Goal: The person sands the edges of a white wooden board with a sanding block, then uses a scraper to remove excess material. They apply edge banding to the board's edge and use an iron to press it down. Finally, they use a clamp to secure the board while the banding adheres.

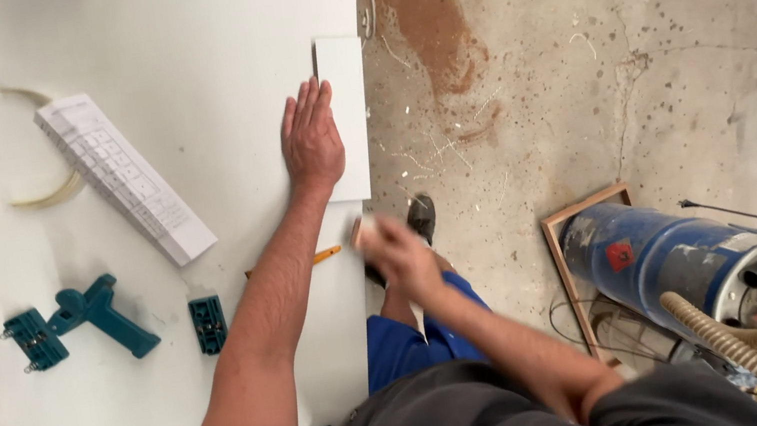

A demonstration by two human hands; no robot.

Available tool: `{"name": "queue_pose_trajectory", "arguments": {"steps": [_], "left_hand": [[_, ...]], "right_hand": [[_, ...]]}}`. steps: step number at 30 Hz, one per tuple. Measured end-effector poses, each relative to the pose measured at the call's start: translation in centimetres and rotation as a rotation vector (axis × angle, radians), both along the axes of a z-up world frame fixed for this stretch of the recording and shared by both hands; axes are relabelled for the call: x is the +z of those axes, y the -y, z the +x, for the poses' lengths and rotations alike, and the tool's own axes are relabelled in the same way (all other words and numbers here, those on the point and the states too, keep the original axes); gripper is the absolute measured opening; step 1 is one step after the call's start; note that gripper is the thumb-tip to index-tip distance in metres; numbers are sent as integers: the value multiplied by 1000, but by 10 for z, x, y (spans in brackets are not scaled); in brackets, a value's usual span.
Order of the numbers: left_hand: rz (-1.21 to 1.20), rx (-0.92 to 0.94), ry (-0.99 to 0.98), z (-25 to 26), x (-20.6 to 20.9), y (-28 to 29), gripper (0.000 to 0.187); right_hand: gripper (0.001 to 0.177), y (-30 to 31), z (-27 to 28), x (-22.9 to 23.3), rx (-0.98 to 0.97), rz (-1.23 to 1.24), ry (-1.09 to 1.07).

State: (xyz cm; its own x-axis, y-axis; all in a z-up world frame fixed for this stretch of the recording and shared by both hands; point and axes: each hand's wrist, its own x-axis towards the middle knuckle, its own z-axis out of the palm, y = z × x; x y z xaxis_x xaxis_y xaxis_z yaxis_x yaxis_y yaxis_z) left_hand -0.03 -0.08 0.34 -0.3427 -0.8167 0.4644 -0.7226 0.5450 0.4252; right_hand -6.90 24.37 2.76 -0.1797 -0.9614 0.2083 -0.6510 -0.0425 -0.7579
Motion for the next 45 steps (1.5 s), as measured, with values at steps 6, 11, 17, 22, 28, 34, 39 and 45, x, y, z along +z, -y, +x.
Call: {"name": "queue_pose_trajectory", "arguments": {"steps": [6, 11, 17, 22, 28, 34, 39, 45], "left_hand": [[52, 17, 32, -1, -1, -2, 35], [63, 12, 37, 0, -9, -2, 36], [30, 18, 18, -2, -10, -2, 36], [58, 23, 14, -2, -12, -1, 36], [46, 35, 4, -3, -8, -2, 36], [35, 31, 19, -3, -6, -2, 36], [52, 30, 32, -2, -4, -2, 36], [57, 25, 14, -1, -7, -1, 37]], "right_hand": [[8, -14, 88, 33, 390, -220, 119], [12, 0, 94, -28, 498, -197, 6], [14, 39, 92, -82, 424, -212, -201], [19, 30, 61, -21, 525, -4, -238], [42, 11, -12, 76, 131, 736, 398], [24, 20, 10, 49, -333, 575, 1259], [24, 27, 18, 45, -389, 560, 1296], [27, 86, -2, 83, -380, 582, 1166]]}}
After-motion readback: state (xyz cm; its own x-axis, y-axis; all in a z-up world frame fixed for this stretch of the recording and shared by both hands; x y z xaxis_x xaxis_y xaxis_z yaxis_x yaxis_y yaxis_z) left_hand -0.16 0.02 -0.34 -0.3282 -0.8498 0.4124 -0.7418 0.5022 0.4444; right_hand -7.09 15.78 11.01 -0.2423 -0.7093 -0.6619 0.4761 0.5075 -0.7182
